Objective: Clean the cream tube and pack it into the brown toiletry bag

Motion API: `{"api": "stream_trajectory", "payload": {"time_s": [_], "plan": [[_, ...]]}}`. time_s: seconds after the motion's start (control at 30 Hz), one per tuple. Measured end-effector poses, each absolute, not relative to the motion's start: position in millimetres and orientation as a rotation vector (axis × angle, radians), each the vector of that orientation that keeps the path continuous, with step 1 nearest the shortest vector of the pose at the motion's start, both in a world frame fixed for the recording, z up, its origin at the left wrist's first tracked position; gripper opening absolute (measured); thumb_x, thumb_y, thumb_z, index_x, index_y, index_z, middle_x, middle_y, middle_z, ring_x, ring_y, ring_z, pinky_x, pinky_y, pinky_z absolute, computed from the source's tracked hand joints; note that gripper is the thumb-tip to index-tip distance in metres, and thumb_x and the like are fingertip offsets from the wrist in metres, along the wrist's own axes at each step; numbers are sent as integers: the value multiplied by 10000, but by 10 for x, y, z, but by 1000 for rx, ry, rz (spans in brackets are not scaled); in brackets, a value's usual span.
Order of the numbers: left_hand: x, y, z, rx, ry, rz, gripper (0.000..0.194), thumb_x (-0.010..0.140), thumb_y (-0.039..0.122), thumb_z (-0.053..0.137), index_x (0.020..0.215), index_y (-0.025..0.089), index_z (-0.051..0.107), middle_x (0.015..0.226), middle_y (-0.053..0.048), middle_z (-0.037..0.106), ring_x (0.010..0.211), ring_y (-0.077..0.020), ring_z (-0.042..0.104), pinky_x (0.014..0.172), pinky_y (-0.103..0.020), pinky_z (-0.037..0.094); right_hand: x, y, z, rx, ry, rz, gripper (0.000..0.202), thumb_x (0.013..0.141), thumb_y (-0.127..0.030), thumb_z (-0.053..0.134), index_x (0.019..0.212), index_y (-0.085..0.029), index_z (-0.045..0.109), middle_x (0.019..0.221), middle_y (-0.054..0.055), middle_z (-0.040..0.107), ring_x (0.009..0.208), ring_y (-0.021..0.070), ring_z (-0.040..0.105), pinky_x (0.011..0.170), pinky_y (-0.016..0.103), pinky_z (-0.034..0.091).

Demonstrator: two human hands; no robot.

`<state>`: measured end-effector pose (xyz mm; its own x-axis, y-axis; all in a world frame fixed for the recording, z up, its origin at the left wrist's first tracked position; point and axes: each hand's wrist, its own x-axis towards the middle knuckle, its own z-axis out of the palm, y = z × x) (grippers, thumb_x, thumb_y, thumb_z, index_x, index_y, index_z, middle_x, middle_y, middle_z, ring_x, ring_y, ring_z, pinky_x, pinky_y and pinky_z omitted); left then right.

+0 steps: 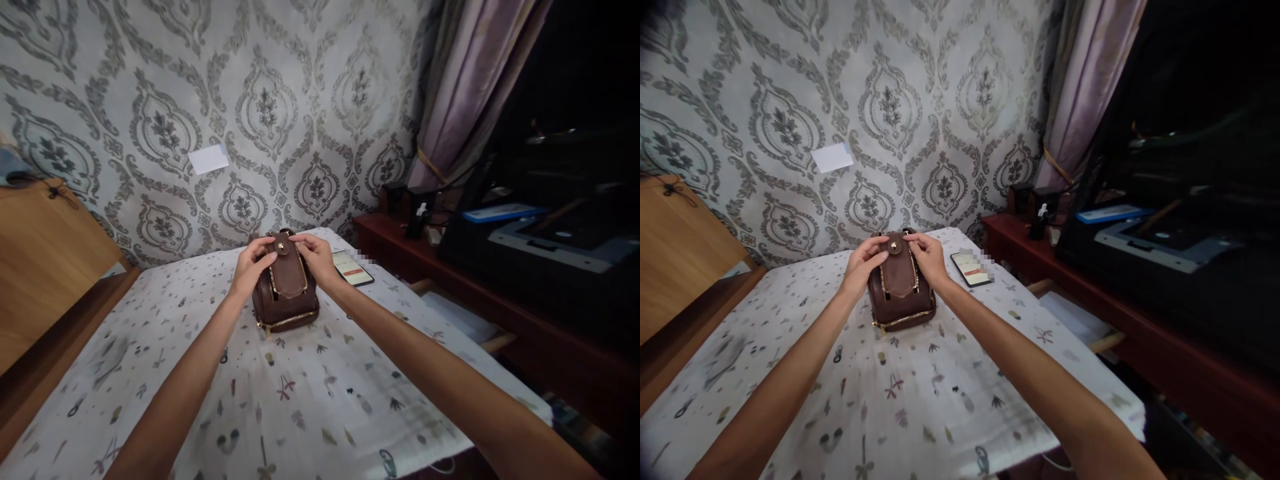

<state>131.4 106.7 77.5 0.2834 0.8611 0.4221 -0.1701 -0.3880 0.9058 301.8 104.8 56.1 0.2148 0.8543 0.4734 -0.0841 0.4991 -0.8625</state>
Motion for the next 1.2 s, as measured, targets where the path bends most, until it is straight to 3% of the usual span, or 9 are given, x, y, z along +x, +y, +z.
{"api": "stream_trajectory", "payload": {"time_s": [0.4,0.63,0.83,1.0,1.1,1.2], "plan": [[1283,1058,651,1620,635,1284,410,742,305,761,1125,212,645,1031,-45,740,970,-203,671,891,-322,504,3011,970,495,-797,-1174,711,168,765,-288,609,838,-202,733,800,7,729,768,178,642,746,297,480],[1291,1069,614,1674,680,1306,413,748,287,740,1140,205,642,1053,-63,724,1013,-224,661,910,-345,497,3013,963,482,-828,-1253,545,196,806,-292,570,854,-190,730,850,28,747,835,198,666,815,330,495],[1312,1046,597,1709,749,1365,405,763,306,715,1145,199,635,1121,-85,701,1087,-241,636,941,-353,488,3012,881,422,-895,-1335,429,269,864,-309,537,1027,-202,723,1108,68,747,1085,239,653,1026,408,450],[1342,997,573,1736,773,1388,379,786,292,690,1147,206,615,1104,-79,701,1057,-231,646,900,-343,509,2973,712,226,-969,-1322,358,478,896,-401,560,1326,-194,573,1442,124,553,1362,256,476,1175,450,318],[1346,966,552,1832,831,1463,356,809,288,669,1155,221,615,1137,-74,675,1082,-226,619,954,-363,485,2944,645,102,-1035,-1299,394,603,914,-452,550,1445,-188,446,1531,136,446,1430,253,393,1210,467,266],[1335,949,504,1957,978,1586,356,821,316,674,1165,238,622,1159,-74,624,1143,-239,560,1052,-404,417,2937,647,40,-1058,-1314,389,594,931,-488,522,1450,-210,447,1548,121,423,1446,256,368,1222,475,244]]}}
